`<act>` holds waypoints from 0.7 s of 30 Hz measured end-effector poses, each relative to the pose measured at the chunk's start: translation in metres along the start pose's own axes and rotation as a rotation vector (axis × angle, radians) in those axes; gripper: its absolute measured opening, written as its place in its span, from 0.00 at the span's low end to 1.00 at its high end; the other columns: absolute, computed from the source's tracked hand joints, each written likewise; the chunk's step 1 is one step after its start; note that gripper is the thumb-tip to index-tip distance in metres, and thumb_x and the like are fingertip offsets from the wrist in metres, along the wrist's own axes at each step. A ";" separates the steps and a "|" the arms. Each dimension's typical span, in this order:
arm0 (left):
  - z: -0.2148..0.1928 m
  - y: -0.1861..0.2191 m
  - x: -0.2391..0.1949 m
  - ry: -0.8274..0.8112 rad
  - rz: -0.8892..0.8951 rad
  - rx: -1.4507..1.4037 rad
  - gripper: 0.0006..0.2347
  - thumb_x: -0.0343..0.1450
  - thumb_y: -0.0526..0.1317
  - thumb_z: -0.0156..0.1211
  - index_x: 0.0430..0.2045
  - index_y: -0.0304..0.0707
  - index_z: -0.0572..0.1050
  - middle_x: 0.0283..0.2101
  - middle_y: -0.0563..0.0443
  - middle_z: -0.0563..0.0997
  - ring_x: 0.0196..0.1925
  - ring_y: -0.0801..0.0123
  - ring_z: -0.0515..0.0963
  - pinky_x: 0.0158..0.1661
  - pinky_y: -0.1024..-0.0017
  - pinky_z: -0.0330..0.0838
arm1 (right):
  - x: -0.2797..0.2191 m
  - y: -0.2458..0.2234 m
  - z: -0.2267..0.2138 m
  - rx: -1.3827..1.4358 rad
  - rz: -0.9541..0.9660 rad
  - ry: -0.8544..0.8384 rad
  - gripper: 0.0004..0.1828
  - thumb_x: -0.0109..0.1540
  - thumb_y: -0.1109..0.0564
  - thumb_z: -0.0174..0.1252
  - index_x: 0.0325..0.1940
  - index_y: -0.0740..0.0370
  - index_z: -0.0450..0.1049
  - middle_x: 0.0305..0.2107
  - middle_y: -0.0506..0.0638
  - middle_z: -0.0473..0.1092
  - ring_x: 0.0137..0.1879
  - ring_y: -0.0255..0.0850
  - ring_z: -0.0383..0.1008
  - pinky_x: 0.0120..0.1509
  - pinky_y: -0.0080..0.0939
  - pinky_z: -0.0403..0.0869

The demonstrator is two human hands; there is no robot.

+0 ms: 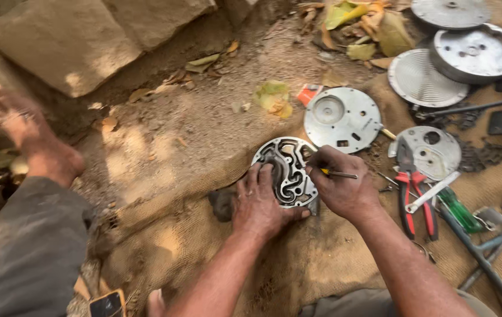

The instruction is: The person cleans the internal channels of a disassembled mechanical housing using a screwdriver and a rag. They scrape residue from the grooves and wipe the surface repeatedly while sitting on the ground.

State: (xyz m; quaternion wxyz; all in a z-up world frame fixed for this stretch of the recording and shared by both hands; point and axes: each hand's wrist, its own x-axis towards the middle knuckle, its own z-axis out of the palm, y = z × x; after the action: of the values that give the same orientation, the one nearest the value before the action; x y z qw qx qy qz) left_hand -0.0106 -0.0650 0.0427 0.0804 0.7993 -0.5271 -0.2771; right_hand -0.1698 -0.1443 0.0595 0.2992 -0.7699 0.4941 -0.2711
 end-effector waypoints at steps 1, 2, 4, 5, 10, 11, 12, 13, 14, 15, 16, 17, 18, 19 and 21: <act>0.003 0.002 -0.002 -0.026 -0.028 0.004 0.58 0.48 0.67 0.77 0.71 0.47 0.49 0.76 0.47 0.48 0.76 0.43 0.48 0.70 0.44 0.47 | -0.001 0.002 -0.002 0.081 0.023 0.013 0.06 0.60 0.58 0.65 0.39 0.62 0.79 0.30 0.52 0.80 0.37 0.39 0.81 0.42 0.40 0.77; 0.006 0.004 -0.003 -0.052 -0.057 0.009 0.58 0.49 0.68 0.77 0.71 0.47 0.48 0.77 0.47 0.47 0.76 0.43 0.47 0.70 0.43 0.47 | -0.002 0.004 -0.003 0.162 0.045 0.026 0.07 0.59 0.59 0.64 0.41 0.61 0.78 0.31 0.51 0.80 0.38 0.37 0.81 0.44 0.39 0.78; 0.008 0.001 -0.007 -0.082 -0.096 0.024 0.59 0.50 0.71 0.75 0.72 0.47 0.45 0.76 0.46 0.44 0.75 0.40 0.45 0.69 0.40 0.45 | -0.004 0.004 -0.001 0.245 0.058 0.019 0.07 0.60 0.60 0.62 0.42 0.61 0.79 0.33 0.49 0.81 0.39 0.37 0.82 0.45 0.37 0.79; 0.009 0.001 -0.006 -0.091 -0.092 0.034 0.60 0.50 0.72 0.74 0.72 0.48 0.44 0.76 0.45 0.42 0.74 0.39 0.43 0.68 0.39 0.44 | -0.007 0.004 -0.002 0.239 0.054 0.011 0.06 0.60 0.60 0.63 0.41 0.60 0.79 0.33 0.49 0.81 0.39 0.37 0.82 0.44 0.38 0.79; 0.013 -0.003 -0.004 -0.055 -0.018 0.108 0.60 0.49 0.77 0.66 0.72 0.45 0.46 0.75 0.46 0.46 0.75 0.45 0.48 0.68 0.42 0.50 | -0.018 0.002 0.001 0.222 0.013 0.008 0.05 0.61 0.61 0.62 0.41 0.62 0.79 0.34 0.51 0.80 0.41 0.37 0.83 0.47 0.37 0.80; 0.013 -0.004 -0.003 -0.073 -0.019 0.121 0.60 0.49 0.77 0.65 0.72 0.45 0.45 0.75 0.45 0.46 0.75 0.45 0.47 0.68 0.42 0.51 | -0.020 0.000 0.004 0.222 -0.034 0.044 0.06 0.61 0.61 0.62 0.42 0.62 0.79 0.34 0.52 0.80 0.41 0.38 0.82 0.46 0.38 0.80; 0.013 -0.004 -0.002 -0.090 -0.020 0.135 0.61 0.49 0.78 0.64 0.72 0.45 0.44 0.75 0.44 0.45 0.75 0.46 0.47 0.67 0.42 0.51 | -0.020 -0.002 0.005 0.221 -0.081 0.081 0.07 0.61 0.61 0.63 0.43 0.63 0.78 0.34 0.52 0.79 0.41 0.39 0.82 0.46 0.39 0.80; 0.012 -0.006 -0.003 -0.081 -0.012 0.146 0.61 0.49 0.78 0.64 0.72 0.44 0.44 0.75 0.43 0.45 0.75 0.45 0.47 0.67 0.42 0.51 | -0.022 -0.005 0.008 0.219 -0.063 0.090 0.08 0.61 0.60 0.62 0.44 0.62 0.79 0.34 0.53 0.79 0.41 0.39 0.82 0.45 0.39 0.79; 0.012 -0.007 -0.003 -0.071 -0.004 0.157 0.61 0.50 0.79 0.63 0.72 0.43 0.44 0.75 0.43 0.45 0.75 0.44 0.47 0.67 0.42 0.50 | -0.023 -0.008 0.010 0.218 -0.045 0.099 0.08 0.62 0.59 0.62 0.45 0.61 0.79 0.35 0.53 0.79 0.40 0.40 0.82 0.44 0.39 0.79; 0.014 -0.006 -0.003 -0.061 0.004 0.166 0.61 0.50 0.79 0.63 0.71 0.42 0.44 0.74 0.42 0.45 0.74 0.43 0.46 0.67 0.41 0.49 | -0.024 -0.009 0.010 0.214 -0.028 0.106 0.09 0.62 0.58 0.62 0.46 0.61 0.79 0.35 0.53 0.79 0.40 0.40 0.82 0.44 0.40 0.79; 0.015 -0.006 -0.003 -0.061 0.006 0.168 0.61 0.50 0.79 0.63 0.72 0.42 0.44 0.74 0.42 0.45 0.74 0.43 0.47 0.67 0.42 0.50 | -0.025 -0.010 0.009 0.139 0.024 0.068 0.10 0.62 0.56 0.62 0.46 0.60 0.80 0.34 0.53 0.79 0.39 0.41 0.81 0.43 0.41 0.78; 0.015 -0.006 -0.003 -0.061 0.006 0.169 0.60 0.50 0.79 0.62 0.72 0.43 0.45 0.75 0.43 0.45 0.74 0.43 0.47 0.67 0.42 0.51 | -0.025 -0.011 0.008 0.065 0.075 0.029 0.11 0.62 0.55 0.63 0.47 0.59 0.81 0.34 0.54 0.79 0.38 0.42 0.81 0.43 0.42 0.78; 0.015 -0.006 -0.003 -0.061 0.006 0.170 0.60 0.50 0.79 0.62 0.72 0.43 0.45 0.75 0.43 0.46 0.74 0.43 0.48 0.67 0.42 0.51 | -0.025 -0.012 0.006 -0.010 0.126 -0.009 0.11 0.62 0.54 0.63 0.47 0.58 0.82 0.33 0.54 0.79 0.37 0.43 0.81 0.43 0.43 0.77; 0.015 -0.006 -0.003 -0.069 0.002 0.169 0.60 0.50 0.79 0.62 0.72 0.43 0.44 0.75 0.43 0.45 0.74 0.43 0.47 0.66 0.41 0.51 | -0.025 -0.012 0.005 -0.005 0.118 -0.013 0.11 0.62 0.54 0.62 0.47 0.57 0.82 0.34 0.54 0.79 0.37 0.42 0.81 0.44 0.42 0.79; 0.015 -0.007 -0.004 -0.092 -0.002 0.166 0.60 0.52 0.79 0.62 0.73 0.44 0.43 0.75 0.42 0.43 0.74 0.41 0.46 0.65 0.37 0.51 | -0.026 -0.010 0.002 0.001 0.110 -0.019 0.11 0.63 0.54 0.61 0.47 0.56 0.81 0.35 0.52 0.80 0.38 0.40 0.83 0.45 0.38 0.81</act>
State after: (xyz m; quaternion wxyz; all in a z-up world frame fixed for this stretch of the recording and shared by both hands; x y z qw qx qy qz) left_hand -0.0136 -0.0559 0.0287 -0.0104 0.7901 -0.5508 -0.2688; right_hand -0.1714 -0.1162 0.0623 0.3186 -0.7442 0.5325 -0.2471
